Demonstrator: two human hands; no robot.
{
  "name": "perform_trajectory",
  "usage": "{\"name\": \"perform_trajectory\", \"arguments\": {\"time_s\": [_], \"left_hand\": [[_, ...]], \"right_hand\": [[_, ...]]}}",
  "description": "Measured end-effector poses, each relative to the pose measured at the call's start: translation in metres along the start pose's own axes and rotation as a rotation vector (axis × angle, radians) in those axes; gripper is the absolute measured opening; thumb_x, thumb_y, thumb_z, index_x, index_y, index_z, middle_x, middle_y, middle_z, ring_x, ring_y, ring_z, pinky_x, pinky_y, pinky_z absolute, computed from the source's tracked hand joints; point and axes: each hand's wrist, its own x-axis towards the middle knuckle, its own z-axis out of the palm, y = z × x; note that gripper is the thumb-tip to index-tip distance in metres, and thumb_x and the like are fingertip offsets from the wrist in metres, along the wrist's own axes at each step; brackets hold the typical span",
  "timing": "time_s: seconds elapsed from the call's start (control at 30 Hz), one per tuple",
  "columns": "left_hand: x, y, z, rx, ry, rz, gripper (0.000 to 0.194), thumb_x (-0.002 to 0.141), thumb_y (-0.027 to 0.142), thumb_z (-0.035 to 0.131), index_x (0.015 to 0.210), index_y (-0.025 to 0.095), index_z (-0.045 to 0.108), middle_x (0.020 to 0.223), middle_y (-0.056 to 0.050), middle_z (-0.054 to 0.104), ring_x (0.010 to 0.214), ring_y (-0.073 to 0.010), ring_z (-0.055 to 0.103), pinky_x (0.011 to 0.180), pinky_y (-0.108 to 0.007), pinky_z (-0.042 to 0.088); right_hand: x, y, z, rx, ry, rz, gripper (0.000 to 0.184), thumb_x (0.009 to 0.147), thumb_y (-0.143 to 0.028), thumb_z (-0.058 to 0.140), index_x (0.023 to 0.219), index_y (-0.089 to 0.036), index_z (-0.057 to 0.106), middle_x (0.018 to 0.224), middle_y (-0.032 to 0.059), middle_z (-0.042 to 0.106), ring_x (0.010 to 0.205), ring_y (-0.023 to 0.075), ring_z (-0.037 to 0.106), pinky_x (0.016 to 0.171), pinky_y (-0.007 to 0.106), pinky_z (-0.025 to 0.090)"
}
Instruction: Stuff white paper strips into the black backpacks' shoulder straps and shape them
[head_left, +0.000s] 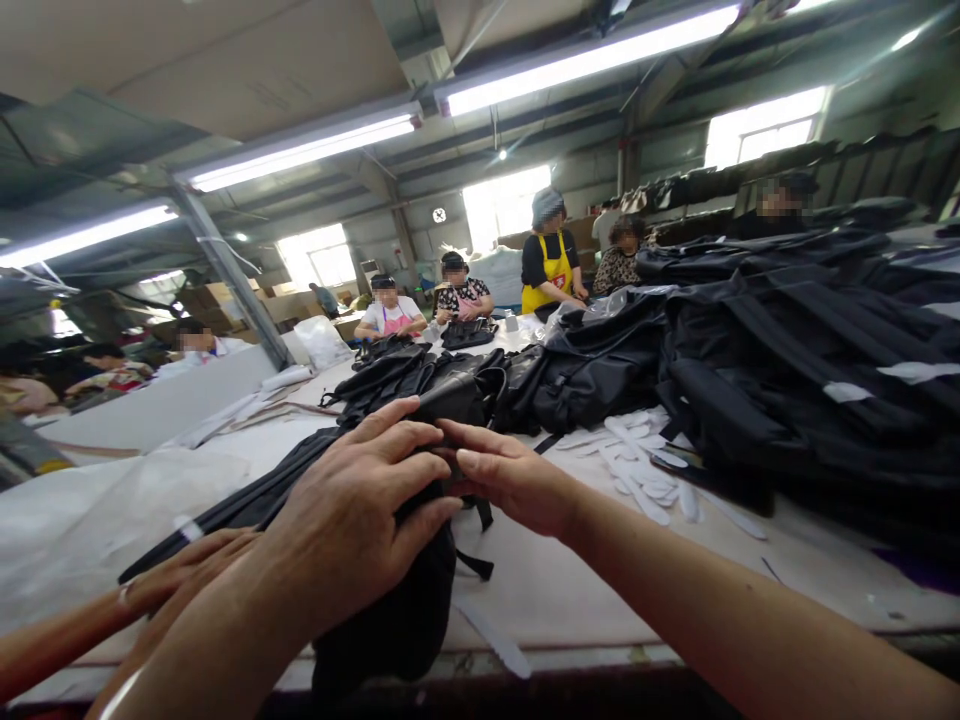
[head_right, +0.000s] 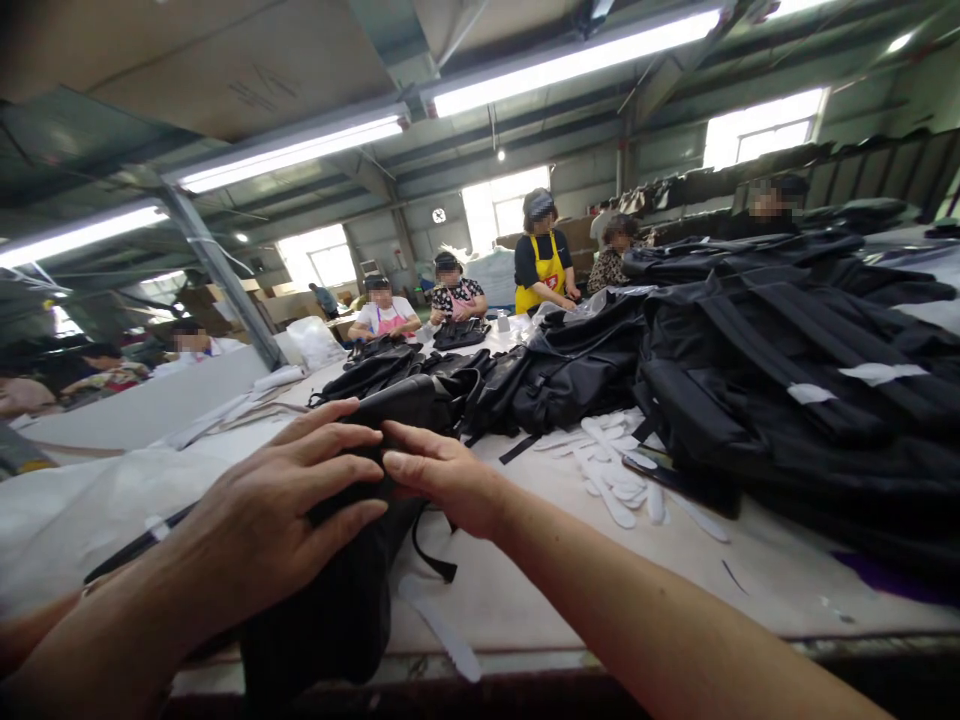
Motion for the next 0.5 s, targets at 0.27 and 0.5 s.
{"name": "perform_trajectory", "arguments": {"time_s": [0.27,0.5], "left_hand": [[-0.018,-0.020,0.010,0.041,-0.040,-0.165,0.025,0.087,0.048,0.057,0.089,0.024,0.067,0.111,-0.004,0.066,0.104,-0.0231,0.060,0.092,-0.037,0.050],[-0.019,-0.021,0.012,0.036,-0.014,-0.208,0.027,0.087,0.051,0.057,0.093,0.025,0.066,0.110,-0.003,0.066,0.104,-0.0230,0.060,0.092,-0.037,0.049]], "right_hand": [[-0.103,0.145,-0.036,-1.426,-0.287,-0.091,0.051,0.089,-0.040,0.057,0.139,-0.035,0.046,0.148,0.0148,0.040,0.120,0.0377,0.050,0.090,0.053,0.045],[-0.109,0.199,-0.069,-1.390,-0.393,-0.025,0.009,0.078,-0.029,0.067,0.081,-0.021,0.069,0.082,0.0038,0.069,0.074,0.0173,0.057,0.073,0.029,0.045]]}}
